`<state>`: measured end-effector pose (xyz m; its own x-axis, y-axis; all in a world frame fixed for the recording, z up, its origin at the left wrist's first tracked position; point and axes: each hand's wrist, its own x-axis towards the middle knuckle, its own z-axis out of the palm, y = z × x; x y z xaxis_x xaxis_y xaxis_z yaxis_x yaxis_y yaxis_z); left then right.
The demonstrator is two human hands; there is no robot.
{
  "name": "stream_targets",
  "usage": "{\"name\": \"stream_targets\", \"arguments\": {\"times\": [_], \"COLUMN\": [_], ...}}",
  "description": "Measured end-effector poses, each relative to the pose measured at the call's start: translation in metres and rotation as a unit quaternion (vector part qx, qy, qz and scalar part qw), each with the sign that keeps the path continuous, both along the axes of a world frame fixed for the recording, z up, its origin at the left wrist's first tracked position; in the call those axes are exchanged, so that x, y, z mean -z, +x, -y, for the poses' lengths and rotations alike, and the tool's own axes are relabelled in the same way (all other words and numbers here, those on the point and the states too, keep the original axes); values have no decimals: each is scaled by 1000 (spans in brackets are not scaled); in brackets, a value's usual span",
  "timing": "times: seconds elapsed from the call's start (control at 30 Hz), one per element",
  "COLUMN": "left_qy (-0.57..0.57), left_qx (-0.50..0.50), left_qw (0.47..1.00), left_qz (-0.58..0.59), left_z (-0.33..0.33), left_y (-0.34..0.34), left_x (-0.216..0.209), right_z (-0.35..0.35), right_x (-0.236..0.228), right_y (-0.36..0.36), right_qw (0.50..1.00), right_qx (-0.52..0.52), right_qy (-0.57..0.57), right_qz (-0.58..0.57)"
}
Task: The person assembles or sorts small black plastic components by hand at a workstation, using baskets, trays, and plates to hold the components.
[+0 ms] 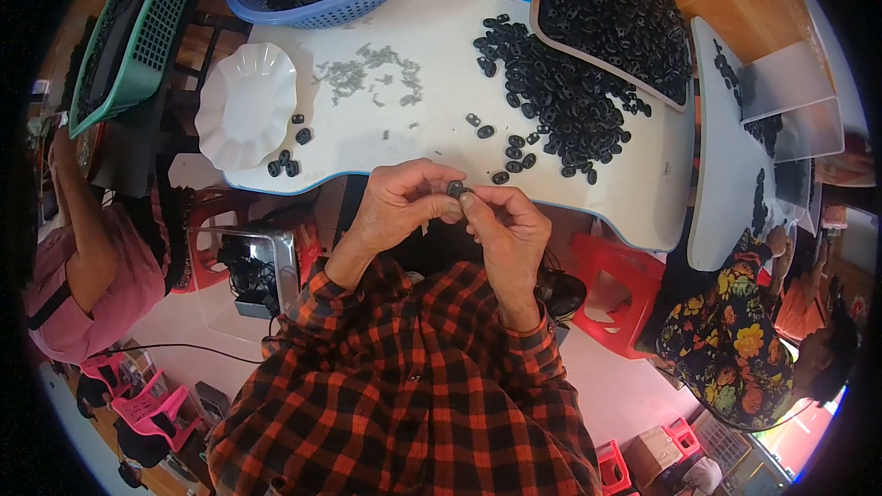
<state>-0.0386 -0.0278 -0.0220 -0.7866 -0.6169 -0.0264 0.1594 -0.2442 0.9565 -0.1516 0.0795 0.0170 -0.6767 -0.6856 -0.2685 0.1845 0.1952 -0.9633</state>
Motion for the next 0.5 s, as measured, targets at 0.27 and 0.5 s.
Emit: {"name": "stream_targets", "arguments": {"times": [0.27,0.5], "left_qy": [-18,-12], "left_qx": [8,8], "left_qw": [1000,1000], "left_qz": [16,0], "left_z": [2,3], "left_y": [2,4], "left_x": [-1,-2], "right_z": [-1,-1], "right_x": [1,4], "right_y": [0,-3], "right_qw": [1000,998], "right_qx": [-8,-21], "right_qy": [6,-18], "right_qz": [10,60]}}
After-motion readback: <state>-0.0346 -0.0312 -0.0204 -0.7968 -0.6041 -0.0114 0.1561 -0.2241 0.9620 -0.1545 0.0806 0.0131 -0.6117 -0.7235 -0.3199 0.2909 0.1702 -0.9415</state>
